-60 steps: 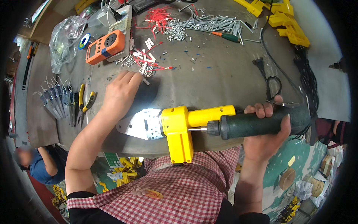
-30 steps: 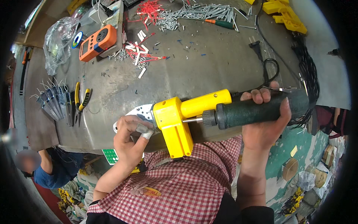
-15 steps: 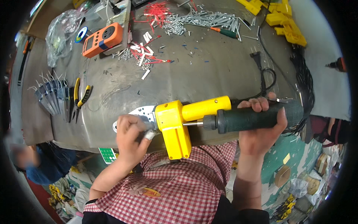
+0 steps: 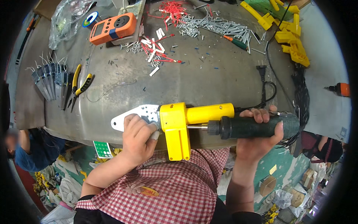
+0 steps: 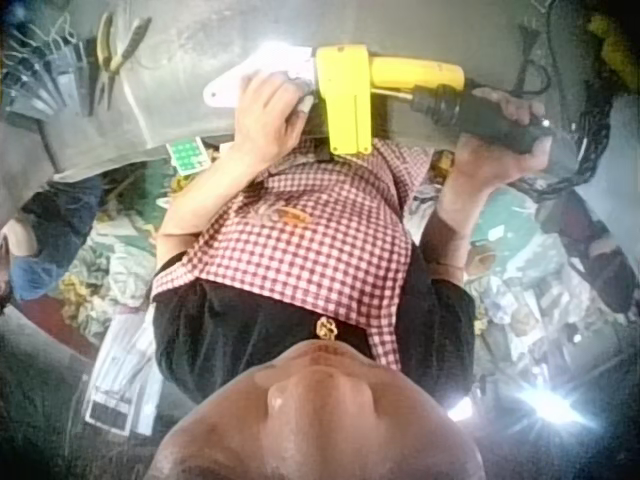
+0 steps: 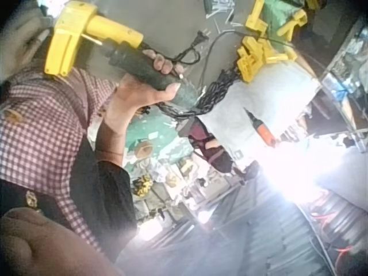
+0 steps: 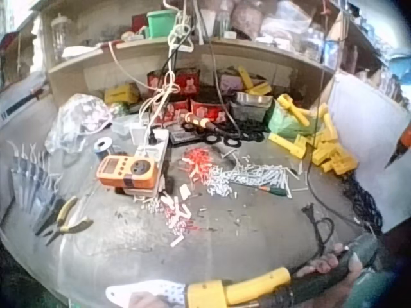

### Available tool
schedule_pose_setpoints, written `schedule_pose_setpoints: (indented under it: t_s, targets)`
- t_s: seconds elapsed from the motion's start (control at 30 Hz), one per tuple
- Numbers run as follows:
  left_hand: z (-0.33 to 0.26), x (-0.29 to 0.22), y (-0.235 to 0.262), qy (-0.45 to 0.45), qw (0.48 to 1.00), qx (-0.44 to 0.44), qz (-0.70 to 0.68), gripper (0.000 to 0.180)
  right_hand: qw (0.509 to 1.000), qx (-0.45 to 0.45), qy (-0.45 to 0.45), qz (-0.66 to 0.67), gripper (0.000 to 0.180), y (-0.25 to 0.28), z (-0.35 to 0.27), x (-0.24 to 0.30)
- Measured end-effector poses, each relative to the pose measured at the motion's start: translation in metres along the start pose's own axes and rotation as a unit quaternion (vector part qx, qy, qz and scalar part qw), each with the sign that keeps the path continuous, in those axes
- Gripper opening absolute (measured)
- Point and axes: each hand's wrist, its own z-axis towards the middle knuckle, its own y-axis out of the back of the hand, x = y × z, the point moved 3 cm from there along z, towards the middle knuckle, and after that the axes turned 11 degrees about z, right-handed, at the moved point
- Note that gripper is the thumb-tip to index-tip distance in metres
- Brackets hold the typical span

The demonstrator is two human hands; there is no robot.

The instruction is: Assembling and soldering components of a yellow electronic device at a workbench.

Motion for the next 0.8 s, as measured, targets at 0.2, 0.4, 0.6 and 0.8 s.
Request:
schedule_pose_setpoints:
  t_s: [0.2,0.4,0.6,0.8]
  targets:
    - [-0.001,-0.001,-0.003,0.013,1.0,0.007,0.007,0.026,0.998,0.039,-0.004,-0.045,0.037,-0.006,0.014,0.029]
    - [-0.008,0.0,0.014,0.038,0.999,0.022,-0.009,0.042,0.755,-0.141,0.088,-0.634,0.042,0.018,0.116,0.16]
    - [-0.011,0.023,0.024,-0.089,0.992,0.009,0.085,0.047,0.352,0.241,0.164,-0.89,0.029,-0.01,0.121,0.078]
    - [-0.027,0.069,0.08,0.19,0.979,-0.021,0.071,0.03,0.244,0.44,0.151,-0.851,0.03,-0.025,0.112,0.019]
